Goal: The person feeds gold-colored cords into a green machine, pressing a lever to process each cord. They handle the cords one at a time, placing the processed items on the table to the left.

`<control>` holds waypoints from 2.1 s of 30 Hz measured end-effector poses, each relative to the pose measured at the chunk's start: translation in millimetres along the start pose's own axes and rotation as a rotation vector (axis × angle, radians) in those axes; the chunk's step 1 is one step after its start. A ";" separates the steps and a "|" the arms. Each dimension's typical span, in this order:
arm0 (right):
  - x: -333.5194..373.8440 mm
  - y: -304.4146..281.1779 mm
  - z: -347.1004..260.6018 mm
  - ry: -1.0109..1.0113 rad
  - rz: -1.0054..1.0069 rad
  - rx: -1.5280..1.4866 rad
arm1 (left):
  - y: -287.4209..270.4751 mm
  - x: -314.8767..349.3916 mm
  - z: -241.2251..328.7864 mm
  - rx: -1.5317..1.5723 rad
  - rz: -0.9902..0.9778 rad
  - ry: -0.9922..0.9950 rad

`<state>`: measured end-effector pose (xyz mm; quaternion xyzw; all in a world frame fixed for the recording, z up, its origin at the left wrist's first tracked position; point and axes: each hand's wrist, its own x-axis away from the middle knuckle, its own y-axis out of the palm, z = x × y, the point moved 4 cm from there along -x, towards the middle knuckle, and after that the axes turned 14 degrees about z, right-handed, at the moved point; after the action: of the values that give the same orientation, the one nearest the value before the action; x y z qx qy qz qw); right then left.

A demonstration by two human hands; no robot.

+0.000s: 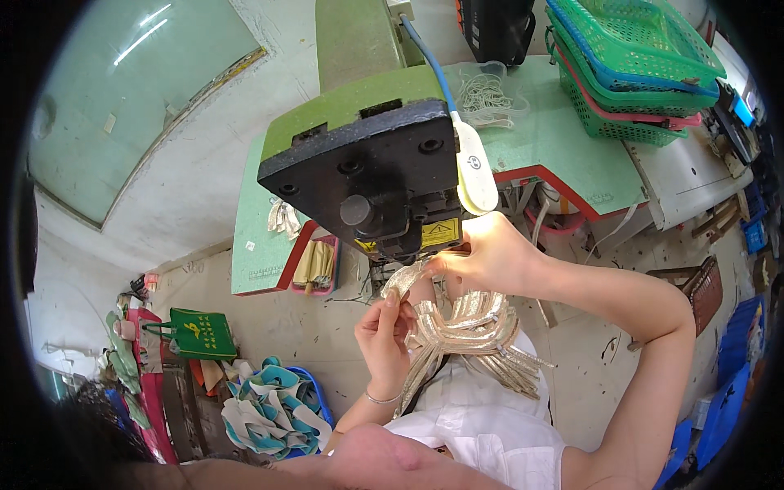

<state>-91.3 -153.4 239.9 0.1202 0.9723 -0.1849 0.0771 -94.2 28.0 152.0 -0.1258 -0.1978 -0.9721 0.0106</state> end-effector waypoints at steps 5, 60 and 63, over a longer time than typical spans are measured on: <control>-4.9 2.8 -3.3 0.013 -0.081 0.149 | 22.8 -25.7 26.9 -0.407 -0.172 0.549; 13.4 -4.7 9.0 0.318 -0.102 0.020 | -46.1 -34.5 17.1 -0.299 -0.151 -0.063; 8.1 -6.7 9.5 0.303 -0.102 0.082 | -12.0 -35.5 41.4 -0.618 -0.049 0.724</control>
<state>-99.9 -161.5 231.8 0.1001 0.9692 -0.2081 -0.0850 -50.8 54.1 175.5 0.2287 0.1141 -0.9666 0.0180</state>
